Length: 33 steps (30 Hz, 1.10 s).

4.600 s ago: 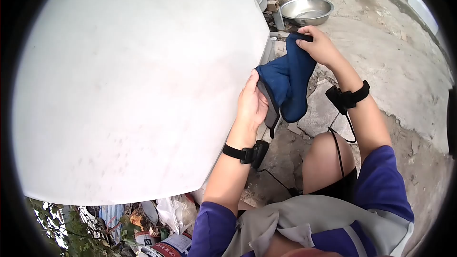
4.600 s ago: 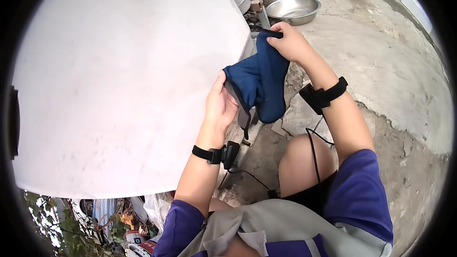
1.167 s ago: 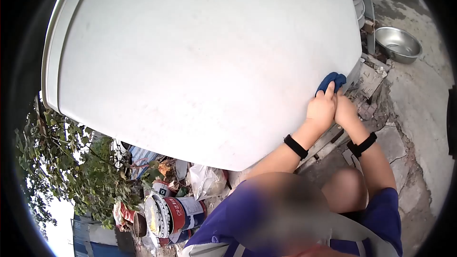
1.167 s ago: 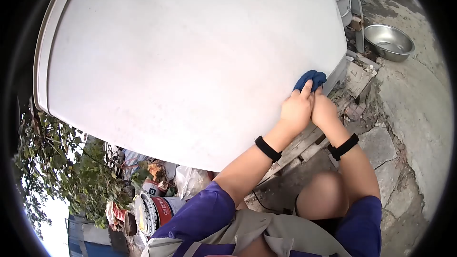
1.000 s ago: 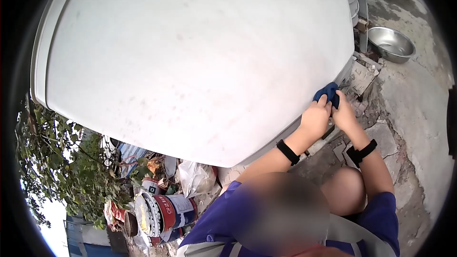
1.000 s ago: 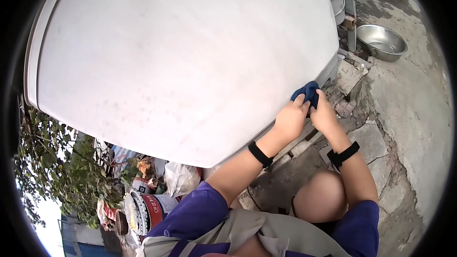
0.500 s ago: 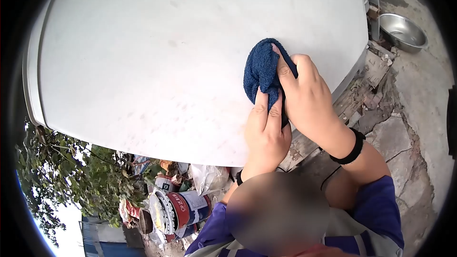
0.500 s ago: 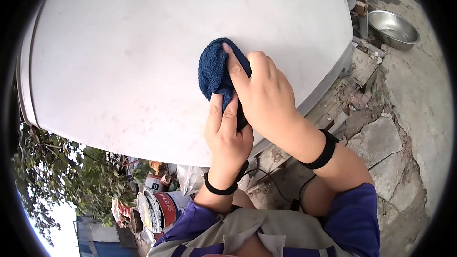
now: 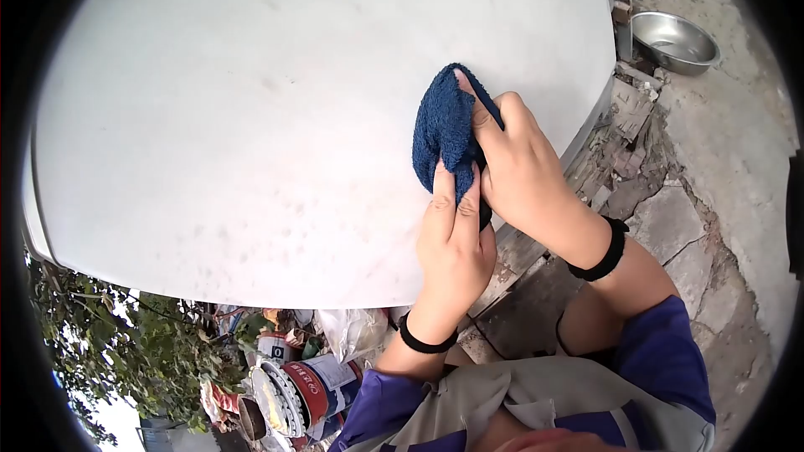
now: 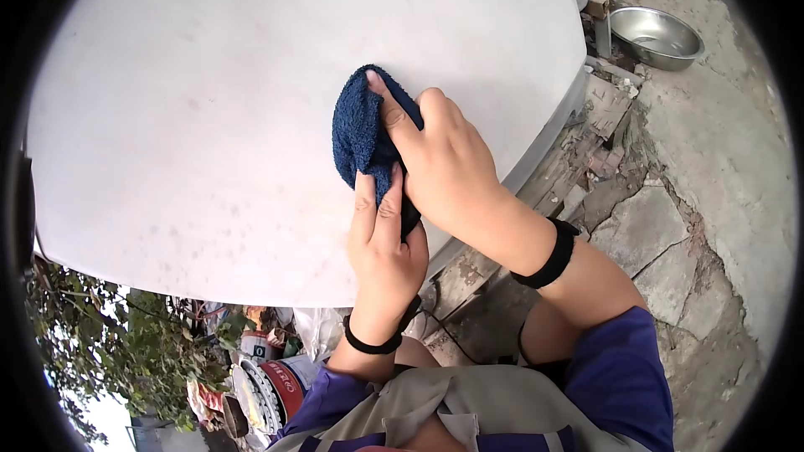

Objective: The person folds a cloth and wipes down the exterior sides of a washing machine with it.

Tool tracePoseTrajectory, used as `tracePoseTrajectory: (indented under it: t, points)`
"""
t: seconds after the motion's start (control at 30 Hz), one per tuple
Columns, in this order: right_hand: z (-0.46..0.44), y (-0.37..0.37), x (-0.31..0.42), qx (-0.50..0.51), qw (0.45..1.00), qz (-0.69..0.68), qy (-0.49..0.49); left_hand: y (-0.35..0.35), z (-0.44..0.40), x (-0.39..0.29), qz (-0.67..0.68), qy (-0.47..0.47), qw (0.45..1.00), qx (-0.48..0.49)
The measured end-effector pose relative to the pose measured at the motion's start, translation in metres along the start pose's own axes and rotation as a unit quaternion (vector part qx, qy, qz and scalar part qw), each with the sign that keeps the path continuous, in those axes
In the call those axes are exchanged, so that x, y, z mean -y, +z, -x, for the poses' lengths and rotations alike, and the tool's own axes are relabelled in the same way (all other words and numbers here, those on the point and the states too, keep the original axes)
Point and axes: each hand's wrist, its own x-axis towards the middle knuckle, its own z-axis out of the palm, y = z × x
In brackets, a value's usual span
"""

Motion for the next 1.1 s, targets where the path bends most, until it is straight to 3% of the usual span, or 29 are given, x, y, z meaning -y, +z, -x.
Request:
tracePoseTrajectory:
  t: [0.17, 0.37, 0.53, 0.67, 0.77, 0.9, 1.1]
  points:
    - [-0.035, -0.014, 0.002, -0.058, 0.998, 0.016, -0.013, -0.004, -0.035, -0.013, -0.014, -0.008, 0.999, -0.029]
    - [-0.009, -0.019, 0.010, 0.069, 0.995, -0.037, 0.065, -0.011, -0.011, -0.018, 0.020, -0.043, 0.999, -0.016]
    - [0.015, 0.001, 0.014, 0.046, 0.996, -0.032, 0.066, -0.008, 0.018, 0.001, 0.012, -0.020, 1.000, 0.021]
    - [-0.032, -0.021, 0.024, -0.020, 0.999, 0.024, 0.025, -0.031, -0.026, -0.018, 0.041, -0.025, 0.998, -0.032]
    - [-0.047, -0.025, 0.043, -0.002, 0.997, 0.011, 0.076, -0.037, -0.038, -0.018, 0.055, -0.014, 0.995, -0.088]
    - [-0.002, 0.002, 0.056, 0.054, 0.997, -0.046, 0.022, -0.039, 0.018, -0.001, 0.063, -0.046, 0.992, -0.102]
    - [0.036, 0.041, 0.109, 0.209, 0.959, -0.044, -0.184, -0.087, 0.129, 0.017, 0.033, -0.138, 0.984, -0.106]
